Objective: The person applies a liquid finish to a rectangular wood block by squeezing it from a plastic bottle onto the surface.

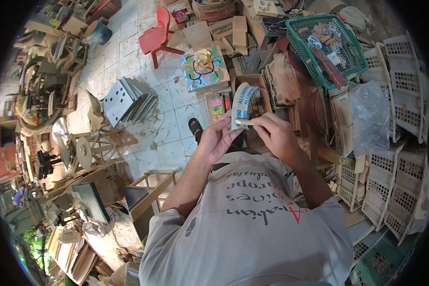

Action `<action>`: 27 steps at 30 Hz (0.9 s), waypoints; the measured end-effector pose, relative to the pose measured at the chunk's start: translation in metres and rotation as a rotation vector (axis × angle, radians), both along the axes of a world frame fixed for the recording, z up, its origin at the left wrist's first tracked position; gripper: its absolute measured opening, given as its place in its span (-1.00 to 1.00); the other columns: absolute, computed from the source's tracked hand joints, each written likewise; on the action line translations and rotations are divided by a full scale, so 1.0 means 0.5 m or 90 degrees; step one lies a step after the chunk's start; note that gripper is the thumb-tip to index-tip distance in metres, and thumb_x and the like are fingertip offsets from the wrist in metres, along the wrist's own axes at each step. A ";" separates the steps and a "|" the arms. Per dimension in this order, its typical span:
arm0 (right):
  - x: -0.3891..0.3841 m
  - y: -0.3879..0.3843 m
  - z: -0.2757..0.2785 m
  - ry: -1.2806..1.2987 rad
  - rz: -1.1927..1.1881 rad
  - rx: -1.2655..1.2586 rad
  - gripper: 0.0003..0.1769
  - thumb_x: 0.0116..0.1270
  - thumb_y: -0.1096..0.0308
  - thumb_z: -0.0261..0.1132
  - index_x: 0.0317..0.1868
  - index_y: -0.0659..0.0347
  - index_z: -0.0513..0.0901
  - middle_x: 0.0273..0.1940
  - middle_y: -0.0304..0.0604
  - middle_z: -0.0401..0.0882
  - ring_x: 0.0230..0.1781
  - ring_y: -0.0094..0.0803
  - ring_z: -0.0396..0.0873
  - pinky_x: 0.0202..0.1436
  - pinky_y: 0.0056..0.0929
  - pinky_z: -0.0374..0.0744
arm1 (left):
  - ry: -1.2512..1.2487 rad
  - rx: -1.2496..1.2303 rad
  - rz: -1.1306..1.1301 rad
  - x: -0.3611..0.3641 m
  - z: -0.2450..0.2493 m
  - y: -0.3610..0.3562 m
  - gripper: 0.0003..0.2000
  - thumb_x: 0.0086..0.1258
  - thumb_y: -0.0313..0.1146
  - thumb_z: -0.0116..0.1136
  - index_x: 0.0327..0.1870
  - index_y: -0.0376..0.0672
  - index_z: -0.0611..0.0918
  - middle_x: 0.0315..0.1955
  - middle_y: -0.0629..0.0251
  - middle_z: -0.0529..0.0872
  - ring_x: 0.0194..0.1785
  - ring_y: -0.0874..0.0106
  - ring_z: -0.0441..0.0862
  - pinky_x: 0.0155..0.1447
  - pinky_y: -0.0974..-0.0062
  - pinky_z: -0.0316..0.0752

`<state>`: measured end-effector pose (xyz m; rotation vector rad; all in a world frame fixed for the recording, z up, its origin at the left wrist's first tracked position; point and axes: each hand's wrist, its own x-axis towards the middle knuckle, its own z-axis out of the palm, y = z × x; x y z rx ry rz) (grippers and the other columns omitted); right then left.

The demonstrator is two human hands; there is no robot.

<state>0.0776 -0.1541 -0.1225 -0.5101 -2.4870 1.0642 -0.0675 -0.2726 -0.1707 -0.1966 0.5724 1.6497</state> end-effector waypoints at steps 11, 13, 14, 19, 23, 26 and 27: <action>-0.005 0.002 -0.006 -0.027 0.032 0.024 -0.90 0.14 0.53 0.20 -0.29 0.30 0.55 -0.39 -0.08 0.49 -0.40 -0.12 0.52 -0.37 -0.28 0.48 | 0.058 -0.080 -0.113 -0.012 -0.026 -0.017 -0.71 0.43 -0.44 -0.20 0.09 -0.39 0.35 -0.11 0.14 0.58 -0.06 0.40 0.59 0.08 0.44 0.54; -0.004 0.003 -0.009 -0.018 0.036 0.040 -0.88 0.13 0.52 0.20 -0.29 0.31 0.55 -0.38 -0.07 0.49 -0.40 -0.11 0.52 -0.37 -0.28 0.48 | 0.047 -0.053 -0.115 -0.016 -0.015 -0.015 -0.72 0.42 -0.43 -0.18 0.04 -0.44 0.36 -0.10 0.07 0.55 -0.10 0.38 0.61 0.02 0.45 0.59; -0.003 0.002 -0.009 -0.019 0.037 0.040 -0.88 0.13 0.52 0.20 -0.29 0.31 0.55 -0.38 -0.07 0.49 -0.40 -0.11 0.52 -0.37 -0.28 0.48 | 0.046 -0.054 -0.114 -0.019 -0.019 -0.015 -0.72 0.42 -0.43 -0.18 0.04 -0.44 0.36 -0.10 0.07 0.55 -0.10 0.38 0.61 0.02 0.45 0.59; -0.004 0.000 -0.002 -0.020 0.057 0.000 -0.89 0.14 0.53 0.20 -0.28 0.31 0.54 -0.38 -0.06 0.51 -0.40 -0.10 0.52 -0.37 -0.28 0.48 | 0.027 -0.076 -0.037 -0.020 -0.024 -0.012 -0.76 0.40 -0.46 -0.15 -0.02 -0.43 0.38 -0.11 0.07 0.56 -0.07 0.38 0.60 0.06 0.42 0.56; -0.012 -0.001 -0.010 -0.034 -0.014 0.037 -0.89 0.15 0.52 0.20 -0.28 0.30 0.54 -0.38 -0.06 0.51 -0.40 -0.09 0.52 -0.36 -0.27 0.48 | 0.036 -0.059 -0.029 -0.012 -0.013 -0.002 -0.77 0.41 -0.46 -0.18 -0.03 -0.43 0.38 -0.10 0.04 0.55 -0.04 0.35 0.58 0.10 0.39 0.54; -0.014 -0.003 -0.007 -0.022 0.023 0.000 -0.88 0.15 0.51 0.20 -0.27 0.29 0.54 -0.37 -0.06 0.51 -0.39 -0.08 0.52 -0.36 -0.26 0.47 | 0.036 -0.052 -0.008 -0.014 -0.036 -0.006 -0.76 0.41 -0.46 -0.20 -0.01 -0.44 0.37 -0.08 0.04 0.54 -0.03 0.34 0.58 0.12 0.38 0.52; -0.014 0.000 0.001 -0.030 0.027 -0.015 -0.88 0.14 0.52 0.21 -0.27 0.28 0.53 -0.36 -0.07 0.51 -0.37 -0.08 0.52 -0.35 -0.26 0.47 | 0.026 -0.053 -0.006 -0.011 -0.041 -0.006 -0.76 0.41 -0.46 -0.21 -0.01 -0.44 0.37 -0.08 0.04 0.54 -0.03 0.34 0.58 0.13 0.38 0.52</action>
